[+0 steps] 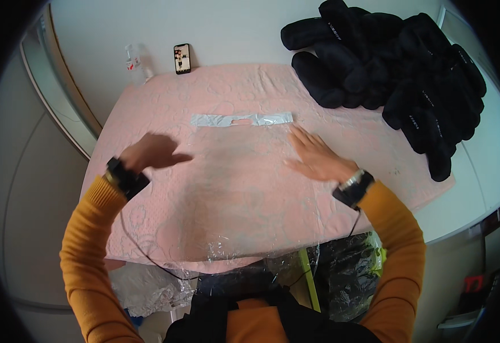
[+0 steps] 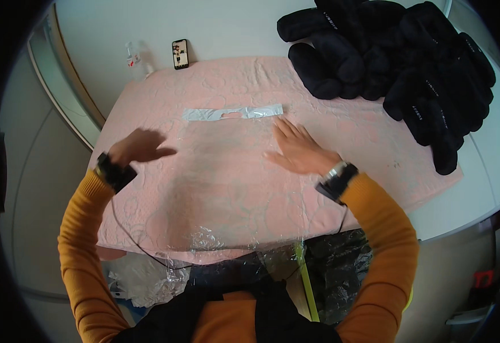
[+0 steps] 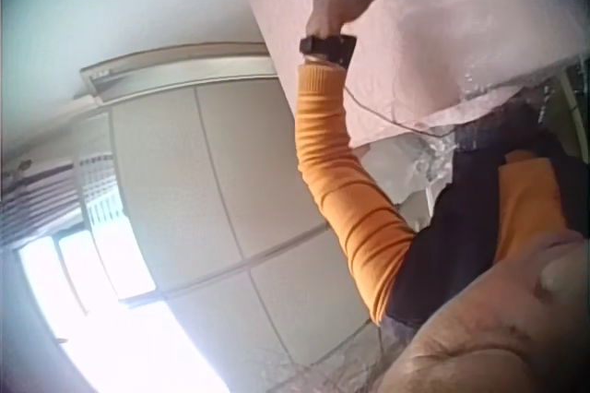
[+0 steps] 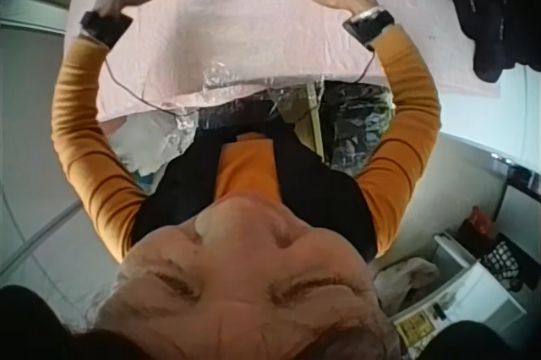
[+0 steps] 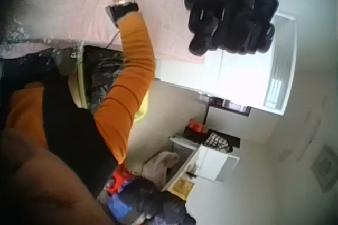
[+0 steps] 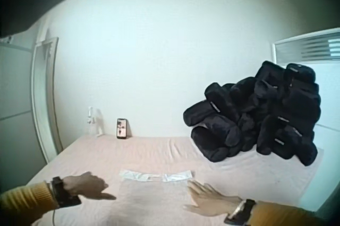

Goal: The person packages black headrests by placing them into plastic bags, smoothing the bags, and putting them into a green bin. After filling the bin, they clear the table by moving the remaining plastic bags to the floor.

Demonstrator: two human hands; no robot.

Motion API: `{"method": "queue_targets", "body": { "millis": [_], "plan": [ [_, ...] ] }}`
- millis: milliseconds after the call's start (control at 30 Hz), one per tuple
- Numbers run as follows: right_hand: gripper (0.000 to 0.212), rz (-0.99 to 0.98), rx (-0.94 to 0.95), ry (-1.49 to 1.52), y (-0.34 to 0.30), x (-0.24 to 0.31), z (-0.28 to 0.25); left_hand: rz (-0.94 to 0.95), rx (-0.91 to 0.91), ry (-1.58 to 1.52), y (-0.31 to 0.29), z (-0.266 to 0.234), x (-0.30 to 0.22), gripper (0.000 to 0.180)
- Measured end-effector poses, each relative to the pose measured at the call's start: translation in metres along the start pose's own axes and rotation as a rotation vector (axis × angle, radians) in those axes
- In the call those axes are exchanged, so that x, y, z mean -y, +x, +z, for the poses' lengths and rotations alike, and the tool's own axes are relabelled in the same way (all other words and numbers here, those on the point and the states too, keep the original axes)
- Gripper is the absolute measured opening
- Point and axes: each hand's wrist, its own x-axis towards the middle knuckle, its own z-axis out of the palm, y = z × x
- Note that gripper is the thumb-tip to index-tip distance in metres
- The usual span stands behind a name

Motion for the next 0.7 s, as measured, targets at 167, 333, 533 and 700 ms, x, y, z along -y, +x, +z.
{"method": "queue_targets", "body": {
  "millis": [167, 333, 533, 700],
  "plan": [
    [0.076, 0.015, 0.095, -0.103, 0.096, -0.004, 0.036, 0.459, -0.427, -0.045, 0.088, -0.003, -0.072, 0.088],
    [0.089, 0.124, 0.252, 0.112, 0.111, 0.02, 0.049, 0.41, -0.216, -0.105, 0.122, 0.035, -0.074, 0.107],
    [0.095, 0.23, 0.299, 0.169, 0.083, -0.029, 0.052, 0.175, -0.196, -0.149, 0.124, 0.037, -0.037, 0.109],
    [0.094, 0.309, 0.255, 0.199, 0.072, -0.05, 0.06, 0.143, -0.259, -0.191, 0.136, 0.054, -0.016, 0.111]
  ]
}}
